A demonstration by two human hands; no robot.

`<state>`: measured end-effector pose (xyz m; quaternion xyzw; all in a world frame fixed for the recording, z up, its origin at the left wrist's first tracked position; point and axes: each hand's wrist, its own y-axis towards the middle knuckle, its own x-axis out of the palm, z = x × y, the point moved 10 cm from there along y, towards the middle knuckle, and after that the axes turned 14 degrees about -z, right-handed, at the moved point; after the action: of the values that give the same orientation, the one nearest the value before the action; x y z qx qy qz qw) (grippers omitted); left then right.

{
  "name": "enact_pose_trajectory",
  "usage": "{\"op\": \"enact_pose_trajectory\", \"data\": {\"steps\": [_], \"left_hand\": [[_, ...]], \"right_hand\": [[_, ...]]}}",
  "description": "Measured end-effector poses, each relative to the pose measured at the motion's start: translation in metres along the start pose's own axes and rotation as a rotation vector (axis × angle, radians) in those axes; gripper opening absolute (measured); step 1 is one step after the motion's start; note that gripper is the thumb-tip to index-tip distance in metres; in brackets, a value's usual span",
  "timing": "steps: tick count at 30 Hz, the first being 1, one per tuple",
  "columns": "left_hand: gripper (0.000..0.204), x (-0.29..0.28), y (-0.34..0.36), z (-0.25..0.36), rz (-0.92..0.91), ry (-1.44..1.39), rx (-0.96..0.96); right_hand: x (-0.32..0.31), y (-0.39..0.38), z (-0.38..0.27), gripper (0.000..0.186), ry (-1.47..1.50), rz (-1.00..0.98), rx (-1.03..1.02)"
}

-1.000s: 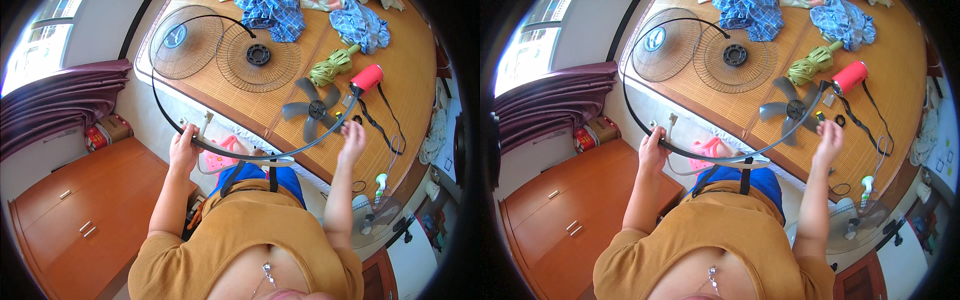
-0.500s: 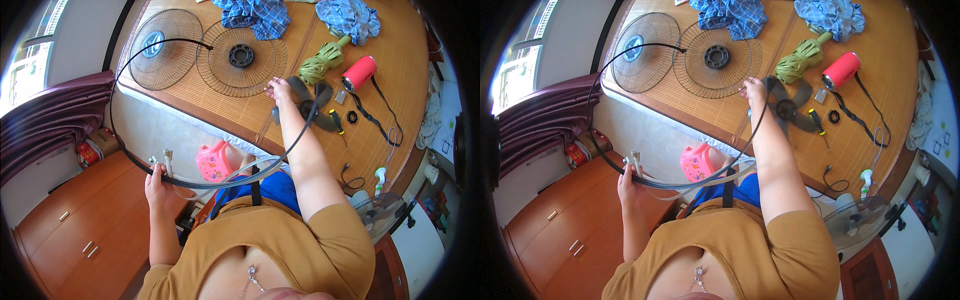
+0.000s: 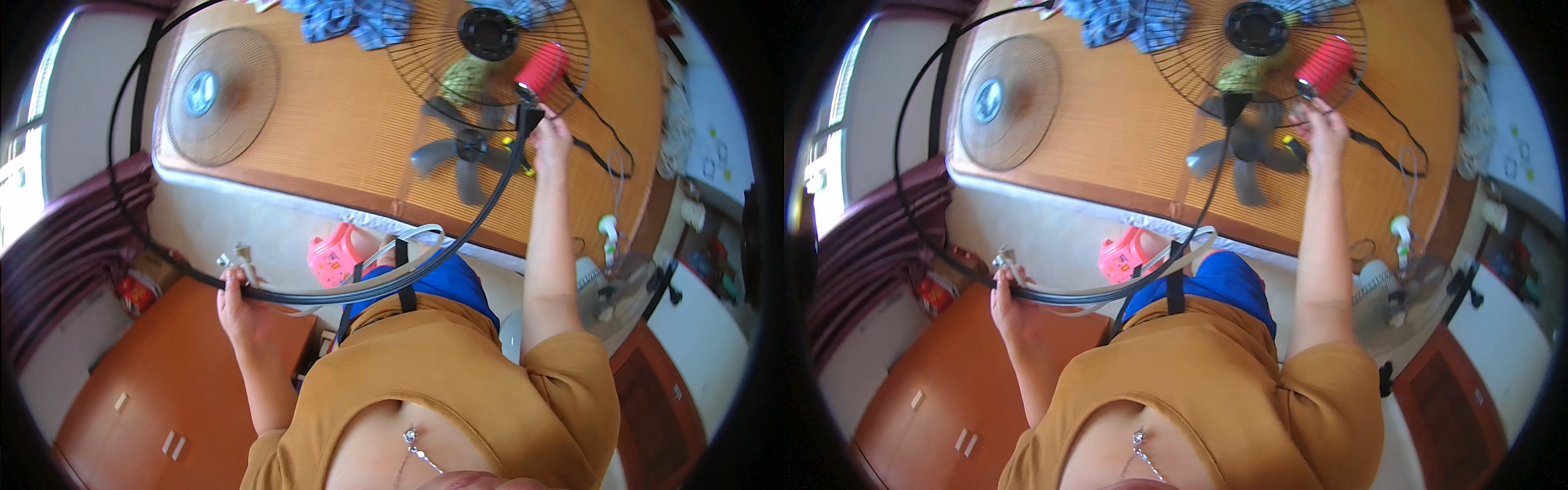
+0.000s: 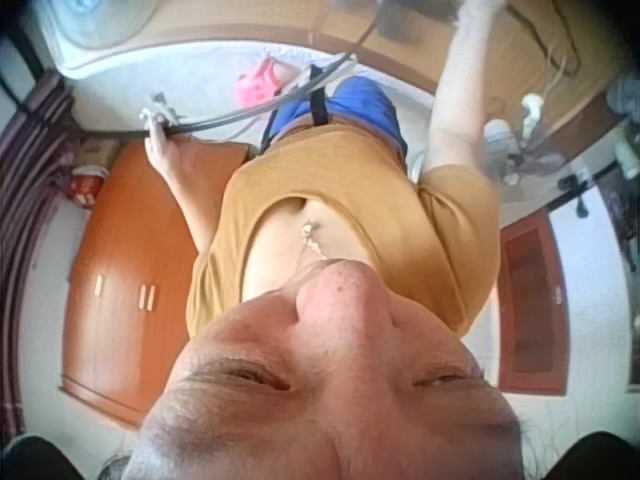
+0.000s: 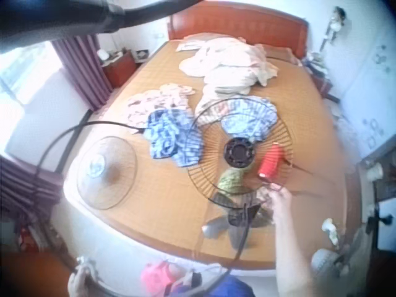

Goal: The person is repairing an electric fan by handling fan blades and housing parts on a bed and later picking up a pink stool and a screwdriver.

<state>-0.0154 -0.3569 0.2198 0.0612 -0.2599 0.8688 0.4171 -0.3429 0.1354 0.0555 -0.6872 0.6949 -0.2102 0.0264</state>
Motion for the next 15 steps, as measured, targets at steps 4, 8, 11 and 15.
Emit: {"op": "enact_pose_trajectory", "data": {"steps": [4, 8, 11, 15], "left_hand": [[0.012, 0.024, 0.014, 0.008, -0.06, 0.076, -0.025], [0.015, 0.044, 0.03, 0.008, -0.094, 0.103, -0.089], [0.015, 0.069, 0.042, 0.01, -0.206, 0.08, -0.109], [0.015, 0.084, 0.044, 0.007, -0.097, 0.139, -0.116]], "right_hand": [[-0.009, -0.043, 0.051, 0.032, 0.07, 0.077, 0.09], [0.017, -0.101, 0.125, 0.031, 0.177, 0.044, 0.293], [0.031, -0.13, 0.16, 0.029, 0.251, -0.008, 0.346], [0.056, -0.13, 0.196, 0.026, 0.223, -0.098, 0.304]]}}
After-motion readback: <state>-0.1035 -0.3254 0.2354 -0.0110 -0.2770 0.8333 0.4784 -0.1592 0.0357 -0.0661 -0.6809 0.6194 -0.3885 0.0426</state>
